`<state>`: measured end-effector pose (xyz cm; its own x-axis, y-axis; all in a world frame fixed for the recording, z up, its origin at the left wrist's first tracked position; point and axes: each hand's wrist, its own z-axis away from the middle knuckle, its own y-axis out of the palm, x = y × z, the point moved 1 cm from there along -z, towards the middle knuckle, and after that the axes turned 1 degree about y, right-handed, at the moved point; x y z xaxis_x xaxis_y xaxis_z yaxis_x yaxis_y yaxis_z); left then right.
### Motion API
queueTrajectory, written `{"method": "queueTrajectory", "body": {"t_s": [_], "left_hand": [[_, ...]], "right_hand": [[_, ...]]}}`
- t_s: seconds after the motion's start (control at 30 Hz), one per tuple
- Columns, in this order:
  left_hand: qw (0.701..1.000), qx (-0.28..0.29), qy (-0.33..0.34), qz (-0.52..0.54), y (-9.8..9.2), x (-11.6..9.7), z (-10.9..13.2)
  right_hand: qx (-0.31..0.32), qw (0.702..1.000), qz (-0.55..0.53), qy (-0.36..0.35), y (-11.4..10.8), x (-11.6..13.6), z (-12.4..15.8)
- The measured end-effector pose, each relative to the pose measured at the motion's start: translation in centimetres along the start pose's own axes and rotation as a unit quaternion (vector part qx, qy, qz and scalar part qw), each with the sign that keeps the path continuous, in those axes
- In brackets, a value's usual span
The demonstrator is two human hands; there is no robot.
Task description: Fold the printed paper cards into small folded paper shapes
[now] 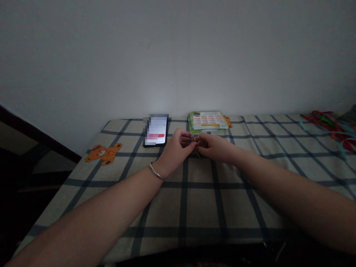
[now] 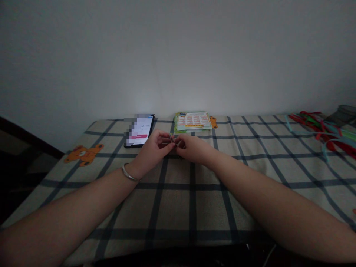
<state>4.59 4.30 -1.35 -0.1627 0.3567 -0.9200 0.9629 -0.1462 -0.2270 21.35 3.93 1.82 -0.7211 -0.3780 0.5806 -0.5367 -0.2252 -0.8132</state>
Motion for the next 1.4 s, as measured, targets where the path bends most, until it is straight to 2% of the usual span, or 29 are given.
{"method": "queueTrajectory", "body": {"t_s": [0.13,0.3,0.4,0.63,0.83,0.97,1.23,1.4], "left_hand": [[1.000,0.000,0.003,0.003,-0.2,0.1,-0.2],[0.999,0.023,0.022,0.009,-0.5,0.3,-0.4],[0.999,0.035,0.033,0.002,-0.5,0.7,-0.5],[0.997,0.055,0.045,-0.013,-0.6,0.6,-0.2],[0.996,0.086,0.032,0.002,-0.3,0.9,-0.2],[0.996,0.073,0.043,-0.010,-0.4,1.2,-0.2],[0.992,0.108,0.043,-0.047,-1.2,1.0,-0.4],[0.984,0.129,0.055,-0.113,-1.6,0.6,-0.4]], "right_hand": [[-0.035,0.998,-0.037,-0.026,0.7,-0.4,0.0],[-0.045,0.988,-0.141,-0.044,1.7,-2.6,-0.1],[-0.060,0.983,-0.169,-0.041,2.1,-3.5,-0.2],[-0.080,0.975,-0.204,-0.021,2.1,-3.2,0.1],[-0.126,0.984,-0.125,0.023,1.7,-2.5,0.6],[-0.141,0.986,-0.087,0.026,1.6,-2.3,0.7],[-0.138,0.990,0.008,-0.015,0.7,-2.1,1.0],[-0.130,0.987,0.066,-0.060,0.2,-2.8,0.8]]}}
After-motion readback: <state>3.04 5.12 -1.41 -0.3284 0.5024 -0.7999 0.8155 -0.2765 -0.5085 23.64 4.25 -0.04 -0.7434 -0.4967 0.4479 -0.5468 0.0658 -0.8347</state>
